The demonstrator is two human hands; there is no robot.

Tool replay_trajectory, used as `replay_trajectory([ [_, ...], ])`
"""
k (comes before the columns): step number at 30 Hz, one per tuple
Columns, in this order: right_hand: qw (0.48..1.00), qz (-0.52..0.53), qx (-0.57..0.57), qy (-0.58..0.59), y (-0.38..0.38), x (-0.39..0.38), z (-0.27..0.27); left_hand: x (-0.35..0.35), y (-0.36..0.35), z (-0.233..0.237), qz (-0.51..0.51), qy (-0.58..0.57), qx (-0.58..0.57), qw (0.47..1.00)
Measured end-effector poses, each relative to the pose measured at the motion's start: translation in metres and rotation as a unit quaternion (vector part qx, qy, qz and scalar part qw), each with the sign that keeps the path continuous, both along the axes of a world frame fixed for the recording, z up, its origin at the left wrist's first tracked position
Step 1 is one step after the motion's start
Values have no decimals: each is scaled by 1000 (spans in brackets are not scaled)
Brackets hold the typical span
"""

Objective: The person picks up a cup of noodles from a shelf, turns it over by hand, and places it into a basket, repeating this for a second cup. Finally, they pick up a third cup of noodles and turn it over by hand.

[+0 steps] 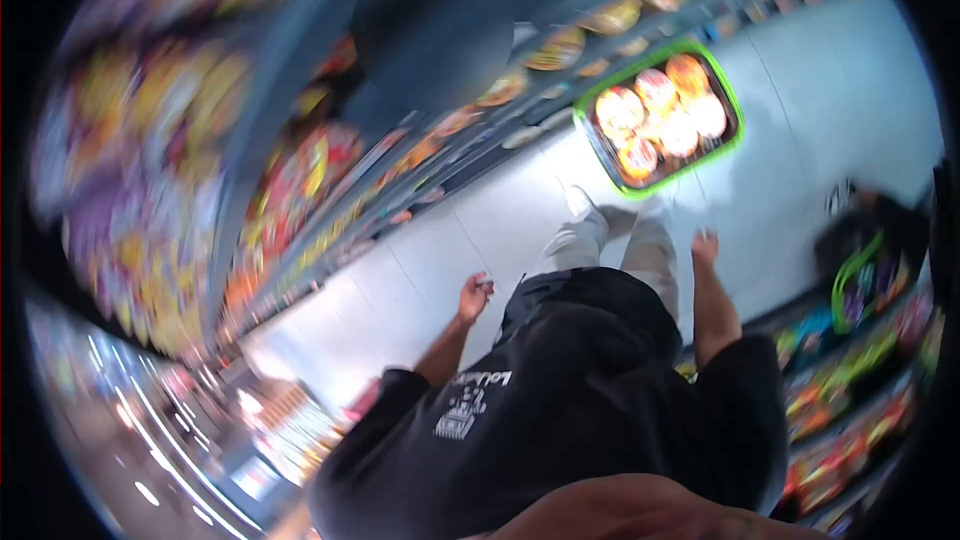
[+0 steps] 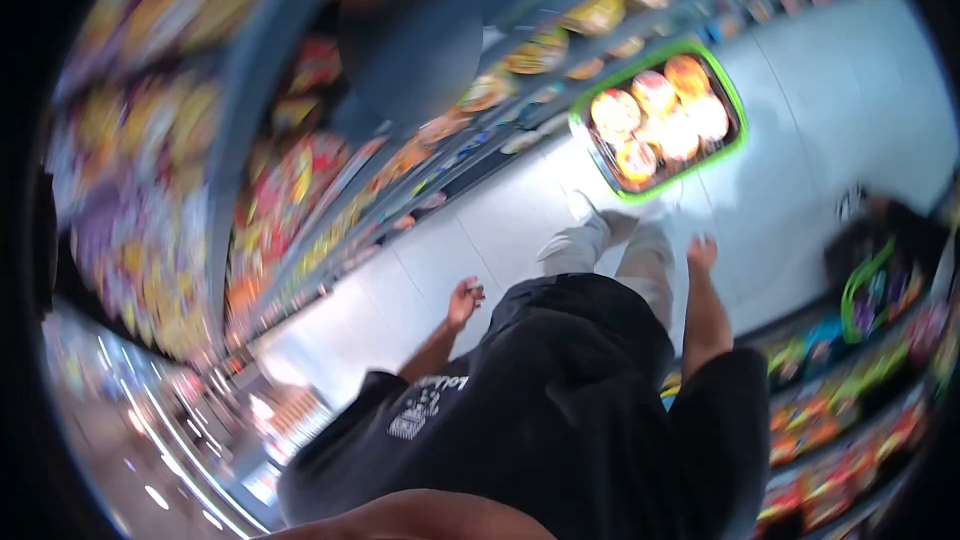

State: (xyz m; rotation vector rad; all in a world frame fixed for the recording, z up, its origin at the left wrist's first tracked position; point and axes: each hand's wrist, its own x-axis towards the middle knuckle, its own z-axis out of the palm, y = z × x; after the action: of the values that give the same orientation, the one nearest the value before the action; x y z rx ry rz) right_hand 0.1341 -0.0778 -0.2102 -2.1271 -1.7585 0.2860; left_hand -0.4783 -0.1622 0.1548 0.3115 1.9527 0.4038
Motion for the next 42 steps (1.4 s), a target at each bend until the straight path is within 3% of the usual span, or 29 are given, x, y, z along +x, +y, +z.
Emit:
replay_trajectory([
  [1,984,-115,-93,96,0,6,66,-4,-4,-16,-25,43,79,996],
  [2,913,-201,-252,251,-9,33,81,-8,-11,-34,-51,91,151,983],
  [3,890,-215,-332,228,-4,34,150,-1,0,-28,-23,151,177,972],
  [4,917,16,-396,-45,-50,98,88,10,22,-10,1,207,196,959],
  [5,901,-36,-433,8,-46,120,130,19,44,5,43,246,236,939],
  [7,885,-45,-464,7,-22,130,177,28,98,48,98,300,323,893],
  [10,875,-74,-474,60,14,131,222,25,172,126,116,384,424,812],
  [12,871,-100,-464,125,52,117,241,23,222,190,163,451,496,724],
  [16,855,-133,-410,289,130,58,272,-19,285,265,260,529,502,633],
  [18,843,-135,-387,348,174,24,289,-46,304,275,285,504,475,662],
  [20,839,-124,-358,391,215,-23,314,-78,316,261,242,512,498,657],
  [22,854,-67,-310,411,246,-57,346,-63,319,286,248,527,389,714],
  [25,852,1,-276,444,261,-80,368,-71,332,287,272,556,364,696],
  [28,864,11,-284,415,241,-77,364,-72,332,284,260,480,377,748],
  [30,847,-7,-286,448,224,-56,325,-74,338,273,274,544,451,652],
  [31,847,-9,-287,448,216,-55,330,-66,337,279,273,544,450,653],
  [33,851,-55,-283,439,194,-52,333,-53,329,289,287,584,491,579],
  [34,849,-59,-290,438,188,-49,332,-50,324,283,282,586,486,584],
  [36,824,-27,-247,509,180,-46,327,-44,311,269,309,482,524,631],
  [38,848,1,-238,474,192,-56,346,-20,297,268,306,501,503,635],
  [40,807,31,-232,543,211,-68,367,3,280,262,358,296,609,643],
  [42,832,63,-215,508,239,-96,412,44,264,261,375,103,685,616],
])
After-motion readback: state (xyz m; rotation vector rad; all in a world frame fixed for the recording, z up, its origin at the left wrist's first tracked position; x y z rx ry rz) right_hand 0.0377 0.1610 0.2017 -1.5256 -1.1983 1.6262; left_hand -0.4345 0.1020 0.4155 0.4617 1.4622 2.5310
